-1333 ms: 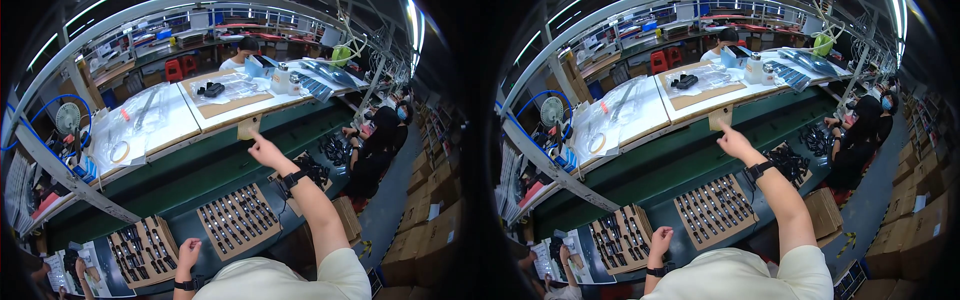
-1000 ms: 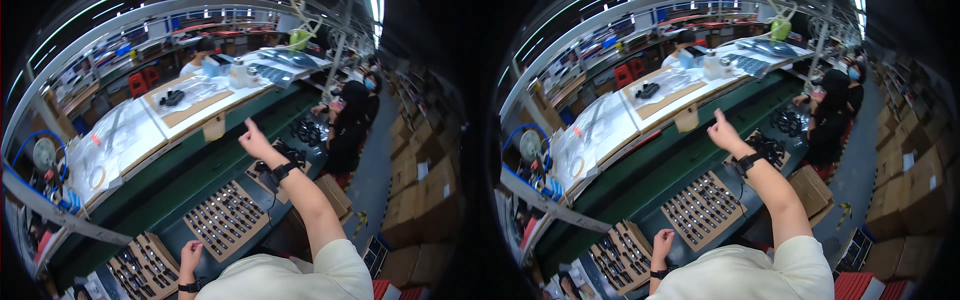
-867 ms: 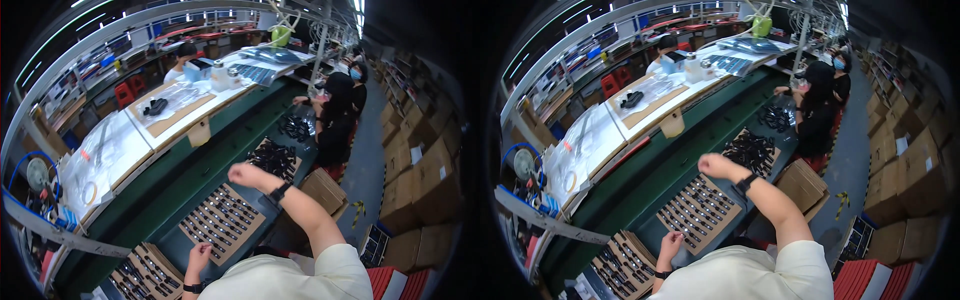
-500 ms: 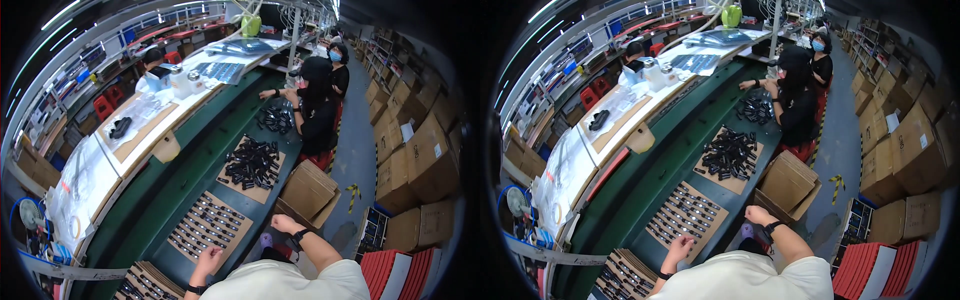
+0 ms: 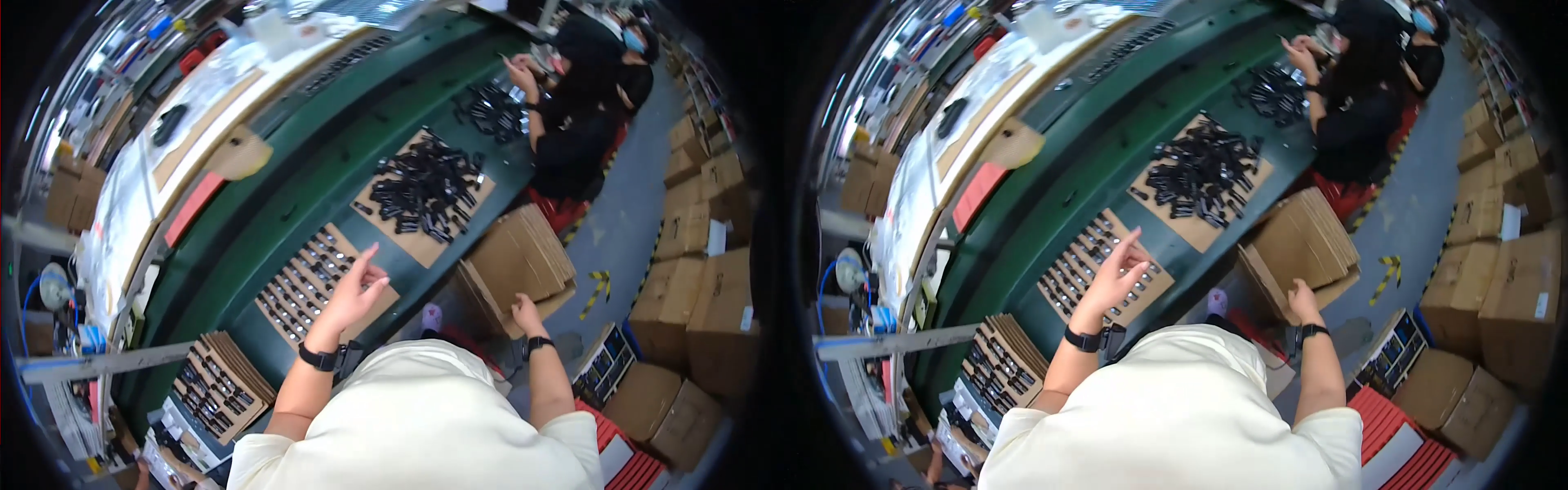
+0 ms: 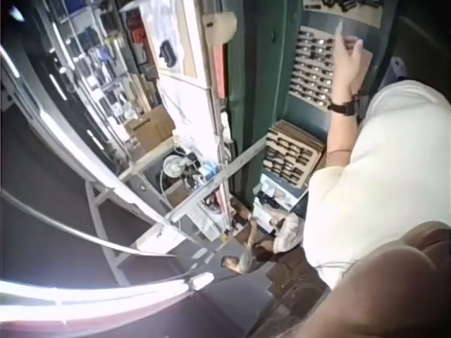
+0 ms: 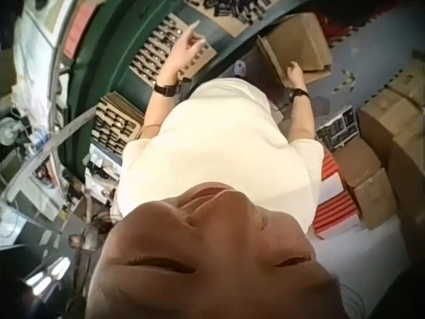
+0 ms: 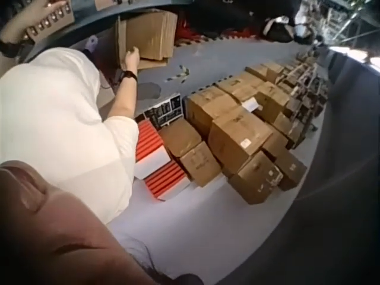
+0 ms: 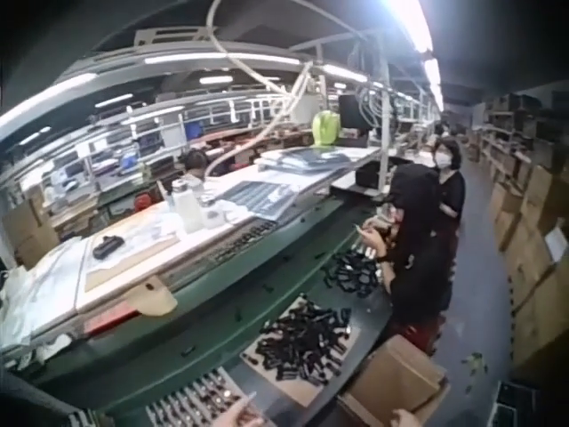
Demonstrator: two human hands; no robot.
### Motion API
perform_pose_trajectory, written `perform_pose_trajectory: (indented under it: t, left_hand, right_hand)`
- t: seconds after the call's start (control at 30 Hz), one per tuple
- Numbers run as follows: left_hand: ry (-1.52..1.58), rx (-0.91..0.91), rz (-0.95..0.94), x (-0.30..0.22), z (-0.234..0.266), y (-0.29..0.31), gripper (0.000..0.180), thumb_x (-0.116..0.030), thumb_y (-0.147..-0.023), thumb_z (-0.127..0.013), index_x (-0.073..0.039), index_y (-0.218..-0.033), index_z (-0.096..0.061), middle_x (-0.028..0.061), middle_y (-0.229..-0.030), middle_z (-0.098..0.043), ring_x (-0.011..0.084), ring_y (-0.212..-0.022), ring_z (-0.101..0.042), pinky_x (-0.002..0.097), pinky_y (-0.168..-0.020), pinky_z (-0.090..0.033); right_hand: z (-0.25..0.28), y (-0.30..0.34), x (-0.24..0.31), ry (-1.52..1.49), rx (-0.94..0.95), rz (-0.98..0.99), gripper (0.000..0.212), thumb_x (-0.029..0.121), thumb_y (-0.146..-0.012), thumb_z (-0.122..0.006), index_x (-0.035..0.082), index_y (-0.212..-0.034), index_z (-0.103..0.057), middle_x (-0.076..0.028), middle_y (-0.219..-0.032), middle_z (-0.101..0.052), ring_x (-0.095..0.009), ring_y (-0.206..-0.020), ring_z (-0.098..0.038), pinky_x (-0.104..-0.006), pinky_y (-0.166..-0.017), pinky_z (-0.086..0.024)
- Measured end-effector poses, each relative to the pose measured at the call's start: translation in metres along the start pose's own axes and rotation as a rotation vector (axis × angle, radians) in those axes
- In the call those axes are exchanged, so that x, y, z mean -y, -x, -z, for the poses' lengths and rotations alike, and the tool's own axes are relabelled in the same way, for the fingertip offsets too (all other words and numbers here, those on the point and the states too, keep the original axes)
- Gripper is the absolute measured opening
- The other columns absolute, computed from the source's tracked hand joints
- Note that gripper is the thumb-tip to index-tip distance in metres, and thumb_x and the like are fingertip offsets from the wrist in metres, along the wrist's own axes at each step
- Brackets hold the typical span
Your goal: The person picks up a microphone from a cardboard sheet, turns it over to inspect it, and places it back. They then move a cardboard panel aside, pick up another microphone from a pile, and repeat the inspection process before placing it on the sheet.
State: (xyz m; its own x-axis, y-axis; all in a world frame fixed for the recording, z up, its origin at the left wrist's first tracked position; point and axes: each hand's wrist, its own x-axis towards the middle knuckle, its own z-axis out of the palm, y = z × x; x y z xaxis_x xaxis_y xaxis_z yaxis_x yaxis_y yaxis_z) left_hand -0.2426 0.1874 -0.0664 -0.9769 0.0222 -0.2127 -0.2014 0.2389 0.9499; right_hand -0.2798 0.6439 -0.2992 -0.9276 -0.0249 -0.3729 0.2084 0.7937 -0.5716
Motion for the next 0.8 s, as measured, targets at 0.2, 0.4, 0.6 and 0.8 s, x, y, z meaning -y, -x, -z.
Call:
perform_pose_trajectory:
  t: [0.2,0.4,0.6,0.8]
  left_hand:
    - [-0.098,0.109,0.142,0.025,-0.041,-0.004,0.035,-0.008,-0.09,-0.063,0.002,-0.122,-0.055,0.0073,-0.096,-0.064,0.0133,-0.088,-0.061,0.0267,-0.081,-0.05]
    - [-0.157,0.057,0.324,0.038,-0.064,-0.001,0.029,-0.009,-0.091,-0.062,0.002,-0.117,-0.058,0.0055,-0.096,-0.065,0.0122,-0.089,-0.06,0.0257,-0.081,-0.049]
    - [-0.196,0.062,0.421,0.042,-0.077,-0.001,0.029,-0.007,-0.09,-0.063,0.003,-0.116,-0.059,0.0066,-0.094,-0.065,0.0122,-0.087,-0.061,0.0251,-0.08,-0.049]
    - [-0.25,0.059,0.491,0.047,-0.08,-0.003,0.027,-0.007,-0.09,-0.063,0.002,-0.115,-0.059,0.0049,-0.093,-0.065,0.012,-0.087,-0.06,0.0249,-0.08,-0.048]
  right_hand:
    - [0.019,-0.037,-0.016,0.112,-0.107,-0.074,0.043,0.012,-0.082,-0.063,0.003,-0.123,-0.054,-0.021,-0.107,-0.061,-0.038,-0.101,-0.058,-0.0428,-0.09,-0.048]
    - [0.037,-0.09,-0.008,0.252,-0.206,-0.134,0.047,0.01,-0.079,-0.059,0.007,-0.125,-0.054,-0.017,-0.126,-0.052,-0.036,-0.12,-0.046,-0.0437,-0.098,-0.043]
    - [0.029,-0.136,-0.041,0.298,-0.168,-0.147,0.049,0.01,-0.079,-0.062,0.005,-0.126,-0.052,-0.017,-0.126,-0.051,-0.035,-0.118,-0.047,-0.0435,-0.098,-0.042]
    - [-0.013,-0.146,-0.066,0.287,-0.144,-0.193,0.046,0.013,-0.079,-0.062,0.004,-0.124,-0.053,-0.016,-0.121,-0.054,-0.034,-0.117,-0.048,-0.0432,-0.098,-0.043]
